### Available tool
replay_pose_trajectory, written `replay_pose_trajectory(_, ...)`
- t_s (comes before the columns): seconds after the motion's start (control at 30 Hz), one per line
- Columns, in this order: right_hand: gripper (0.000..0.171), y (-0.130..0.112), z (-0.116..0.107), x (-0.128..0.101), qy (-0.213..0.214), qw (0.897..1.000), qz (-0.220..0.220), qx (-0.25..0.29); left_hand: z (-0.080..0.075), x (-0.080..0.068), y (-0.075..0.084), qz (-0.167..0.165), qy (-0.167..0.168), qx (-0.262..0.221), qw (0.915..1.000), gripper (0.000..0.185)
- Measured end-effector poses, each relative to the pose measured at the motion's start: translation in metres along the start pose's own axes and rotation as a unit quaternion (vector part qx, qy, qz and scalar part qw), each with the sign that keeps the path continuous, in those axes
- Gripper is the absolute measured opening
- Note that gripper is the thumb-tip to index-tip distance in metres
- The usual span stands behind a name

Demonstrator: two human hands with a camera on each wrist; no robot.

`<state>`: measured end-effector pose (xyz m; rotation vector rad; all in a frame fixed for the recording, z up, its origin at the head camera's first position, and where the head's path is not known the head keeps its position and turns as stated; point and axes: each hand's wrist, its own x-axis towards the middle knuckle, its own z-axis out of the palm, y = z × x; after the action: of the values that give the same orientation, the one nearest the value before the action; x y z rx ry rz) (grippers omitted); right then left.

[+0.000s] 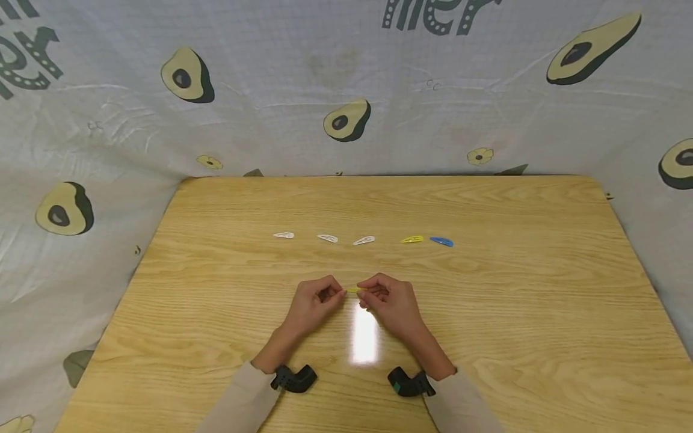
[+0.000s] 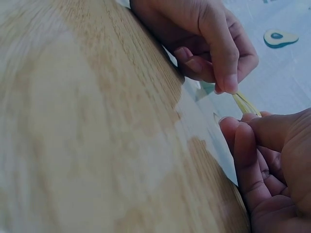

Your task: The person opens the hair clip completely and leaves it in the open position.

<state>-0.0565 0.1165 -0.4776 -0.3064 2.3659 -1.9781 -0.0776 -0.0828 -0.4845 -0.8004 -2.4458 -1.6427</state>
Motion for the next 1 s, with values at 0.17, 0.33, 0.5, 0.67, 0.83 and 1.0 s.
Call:
replay_pose_trajectory(0.17, 0.010, 0.0003, 0.0005, -0.0015, 0.001, 1.000, -0.001, -0.006, -0.0001, -0.0008, 0.0001, 0.004, -0.006, 0.001, 1.0000, 0.014)
replay_pose_trajectory(0.33, 0.010, 0.0013, 0.0015, -0.0027, -0.002, 1.000, -0.004, -0.008, -0.0001, -0.0028, 0.0006, 0.008, -0.008, 0.014, 0.9998, 0.015)
replay_pose_trajectory(0.5, 0.012, 0.0018, 0.0017, -0.0018, 0.001, 1.000, -0.010, -0.005, -0.0001, -0.0016, 0.0005, 0.014, -0.003, 0.019, 0.9997, 0.016)
replay_pose_trajectory(0.67, 0.012, 0.0011, 0.0011, -0.0017, 0.003, 1.000, -0.013, 0.003, -0.0006, -0.0010, 0.0005, 0.014, -0.007, 0.019, 0.9997, 0.016)
replay_pose_trajectory(0.83, 0.012, 0.0013, 0.0009, -0.0023, 0.003, 1.000, -0.017, 0.006, -0.0004, -0.0020, 0.0010, 0.012, -0.011, 0.018, 0.9997, 0.016)
replay_pose_trajectory(1.0, 0.011, 0.0025, 0.0011, -0.0022, 0.005, 1.000, -0.012, -0.002, 0.0000, -0.0024, -0.0007, 0.015, -0.013, 0.018, 0.9997, 0.016)
